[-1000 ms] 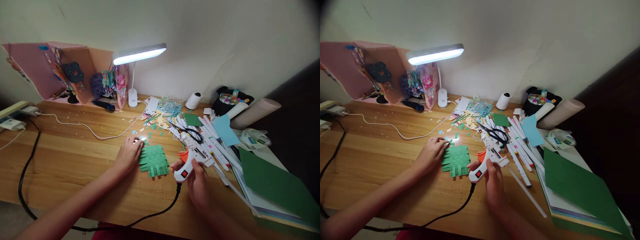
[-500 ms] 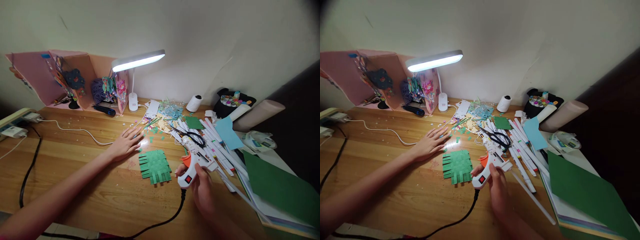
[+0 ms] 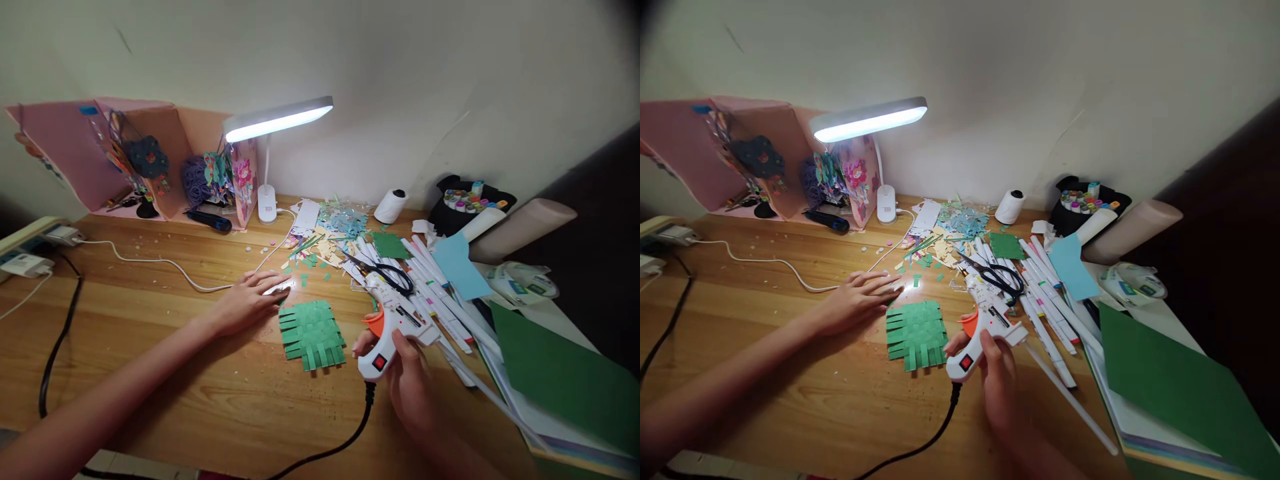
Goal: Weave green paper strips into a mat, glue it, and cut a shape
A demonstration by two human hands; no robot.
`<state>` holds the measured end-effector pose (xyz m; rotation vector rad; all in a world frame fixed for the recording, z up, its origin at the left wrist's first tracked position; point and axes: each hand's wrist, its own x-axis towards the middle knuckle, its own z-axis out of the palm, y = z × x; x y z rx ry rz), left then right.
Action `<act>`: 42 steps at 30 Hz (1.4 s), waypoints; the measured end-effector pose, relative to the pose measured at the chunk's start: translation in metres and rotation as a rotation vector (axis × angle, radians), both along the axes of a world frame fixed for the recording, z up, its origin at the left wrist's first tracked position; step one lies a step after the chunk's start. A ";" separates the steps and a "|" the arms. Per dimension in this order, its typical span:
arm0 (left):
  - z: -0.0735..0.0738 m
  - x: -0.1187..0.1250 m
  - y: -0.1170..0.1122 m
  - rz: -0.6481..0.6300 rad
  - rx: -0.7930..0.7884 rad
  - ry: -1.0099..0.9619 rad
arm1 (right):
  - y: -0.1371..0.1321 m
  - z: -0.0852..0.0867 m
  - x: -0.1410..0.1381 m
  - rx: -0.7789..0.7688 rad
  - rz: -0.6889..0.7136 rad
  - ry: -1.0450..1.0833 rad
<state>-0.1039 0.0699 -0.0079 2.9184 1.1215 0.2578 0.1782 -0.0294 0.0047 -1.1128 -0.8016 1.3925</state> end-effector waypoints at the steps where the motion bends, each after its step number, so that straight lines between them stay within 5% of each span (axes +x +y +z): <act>1: -0.001 0.002 0.001 0.016 0.000 -0.046 | 0.000 0.000 0.000 0.002 0.002 0.005; 7: 0.003 0.012 0.004 0.097 -0.118 -0.292 | -0.003 0.001 0.001 0.005 0.012 0.026; 21: 0.007 0.018 0.014 0.120 -0.185 -0.301 | -0.003 0.003 0.003 0.027 0.057 -0.084; 31: 0.019 0.020 0.065 0.232 -0.228 -0.313 | 0.000 0.001 0.000 0.011 0.024 -0.063; 36: 0.030 0.041 0.031 0.178 -0.111 -0.241 | 0.001 0.001 0.000 0.019 0.008 -0.085; 42: 0.018 0.068 -0.012 0.148 -0.329 -0.145 | 0.001 0.006 -0.003 0.023 0.027 -0.070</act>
